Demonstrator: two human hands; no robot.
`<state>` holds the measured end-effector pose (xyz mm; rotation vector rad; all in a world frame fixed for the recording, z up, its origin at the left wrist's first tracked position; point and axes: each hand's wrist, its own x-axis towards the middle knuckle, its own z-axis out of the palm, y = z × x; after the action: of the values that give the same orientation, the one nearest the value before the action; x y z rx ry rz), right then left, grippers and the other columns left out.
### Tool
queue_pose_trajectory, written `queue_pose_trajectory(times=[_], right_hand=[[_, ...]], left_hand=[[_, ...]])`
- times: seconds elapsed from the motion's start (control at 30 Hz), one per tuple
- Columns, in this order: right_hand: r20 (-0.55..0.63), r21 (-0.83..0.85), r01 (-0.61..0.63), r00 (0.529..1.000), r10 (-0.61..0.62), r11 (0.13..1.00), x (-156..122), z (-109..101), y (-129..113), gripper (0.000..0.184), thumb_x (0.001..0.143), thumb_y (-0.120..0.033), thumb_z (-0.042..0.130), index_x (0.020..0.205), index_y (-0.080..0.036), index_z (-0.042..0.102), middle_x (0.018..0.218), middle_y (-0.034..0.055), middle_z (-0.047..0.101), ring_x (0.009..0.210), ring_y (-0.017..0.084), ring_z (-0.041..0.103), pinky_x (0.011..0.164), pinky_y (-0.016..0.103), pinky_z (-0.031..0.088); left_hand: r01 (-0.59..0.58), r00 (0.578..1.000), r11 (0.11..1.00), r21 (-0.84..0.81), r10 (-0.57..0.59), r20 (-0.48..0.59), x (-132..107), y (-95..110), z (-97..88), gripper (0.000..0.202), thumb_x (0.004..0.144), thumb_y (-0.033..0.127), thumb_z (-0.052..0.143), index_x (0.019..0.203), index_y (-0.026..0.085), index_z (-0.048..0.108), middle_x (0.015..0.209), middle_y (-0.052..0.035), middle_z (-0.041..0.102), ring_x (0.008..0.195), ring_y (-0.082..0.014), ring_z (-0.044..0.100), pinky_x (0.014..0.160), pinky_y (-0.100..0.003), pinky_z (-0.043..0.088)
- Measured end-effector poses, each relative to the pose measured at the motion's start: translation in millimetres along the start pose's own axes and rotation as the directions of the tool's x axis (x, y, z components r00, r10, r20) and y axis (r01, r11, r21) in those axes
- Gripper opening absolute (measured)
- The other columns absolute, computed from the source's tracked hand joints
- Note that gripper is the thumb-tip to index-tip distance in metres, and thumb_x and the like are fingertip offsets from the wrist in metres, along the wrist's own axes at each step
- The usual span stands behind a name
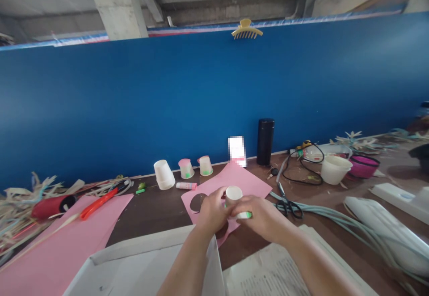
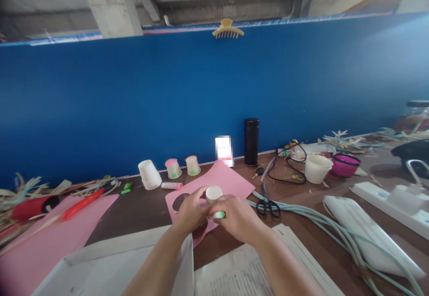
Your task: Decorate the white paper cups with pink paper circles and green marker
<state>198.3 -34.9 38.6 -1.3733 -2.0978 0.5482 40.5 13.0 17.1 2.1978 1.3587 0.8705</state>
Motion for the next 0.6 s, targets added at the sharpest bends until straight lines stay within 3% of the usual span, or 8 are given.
queue_pose_trajectory(times=[0.17, 0.3, 0.4, 0.5, 0.53, 0.6], right_hand=[[-0.072, 0.213, -0.136, 0.985, 0.154, 0.968, -4.4, -19.3, 5.6, 0.017, 0.073, -0.03, 0.059, 0.084, -0.022, 0.07, 0.075, -0.0002, 0.067, 0.067, 0.015, 0.058, 0.059, 0.022, 0.041], [-0.195, 0.378, -0.108, 0.962, 0.193, 0.919, -5.7, -36.9, 12.5, 0.03, 0.075, -0.043, 0.057, 0.086, -0.017, 0.067, 0.072, 0.0023, 0.065, 0.066, 0.015, 0.056, 0.058, 0.023, 0.042], [-0.398, 0.48, -0.1, 0.86, 0.318, 0.871, -1.7, -37.5, 19.8, 0.041, 0.075, -0.05, 0.055, 0.091, -0.013, 0.065, 0.068, 0.003, 0.061, 0.062, 0.015, 0.054, 0.055, 0.024, 0.04], [-0.498, 0.454, -0.231, 0.735, 0.46, 0.86, 9.8, -29.8, 32.1, 0.047, 0.075, -0.056, 0.05, 0.087, -0.013, 0.064, 0.062, 0.0027, 0.058, 0.059, 0.015, 0.053, 0.051, 0.024, 0.039], [-0.499, 0.424, -0.287, 0.718, 0.485, 0.859, 15.6, -27.1, 36.7, 0.047, 0.076, -0.056, 0.048, 0.083, -0.013, 0.063, 0.063, 0.0033, 0.059, 0.06, 0.015, 0.054, 0.052, 0.024, 0.039], [-0.406, 0.323, -0.411, 0.754, 0.517, 0.853, 30.1, -22.6, 44.7, 0.046, 0.078, -0.057, 0.043, 0.077, -0.014, 0.061, 0.068, 0.0051, 0.061, 0.062, 0.016, 0.057, 0.053, 0.024, 0.04]], left_hand=[[0.005, 1.0, 1.0, 0.024, -0.005, 0.007, 0.3, 0.1, 0.8, 0.033, 0.073, 0.034, 0.058, 0.105, 0.025, 0.058, 0.097, -0.0032, 0.065, 0.086, -0.0187, 0.058, 0.071, -0.026, 0.042], [0.049, 0.999, 0.998, 0.038, -0.049, 0.009, 0.2, 0.6, 2.4, 0.039, 0.071, 0.035, 0.062, 0.108, 0.025, 0.056, 0.1, -0.0041, 0.065, 0.089, -0.0198, 0.058, 0.072, -0.027, 0.041], [0.061, 0.998, 0.997, 0.043, -0.062, 0.009, 0.1, -1.2, 3.8, 0.044, 0.069, 0.036, 0.065, 0.111, 0.025, 0.055, 0.104, -0.0053, 0.063, 0.092, -0.0208, 0.057, 0.076, -0.028, 0.041], [0.066, 0.998, 0.995, 0.069, -0.067, 0.007, -0.1, -3.0, 4.0, 0.046, 0.069, 0.04, 0.064, 0.112, 0.025, 0.055, 0.104, -0.0064, 0.062, 0.094, -0.0227, 0.056, 0.079, -0.031, 0.04], [0.063, 0.998, 0.995, 0.077, -0.063, 0.003, -0.2, -3.1, 3.7, 0.046, 0.069, 0.041, 0.064, 0.112, 0.026, 0.055, 0.103, -0.0064, 0.062, 0.095, -0.0233, 0.055, 0.08, -0.032, 0.04], [0.045, 0.999, 0.995, 0.084, -0.045, -0.007, -0.7, -2.3, 2.8, 0.047, 0.069, 0.043, 0.063, 0.112, 0.027, 0.055, 0.102, -0.0058, 0.062, 0.097, -0.0241, 0.054, 0.081, -0.033, 0.039]])
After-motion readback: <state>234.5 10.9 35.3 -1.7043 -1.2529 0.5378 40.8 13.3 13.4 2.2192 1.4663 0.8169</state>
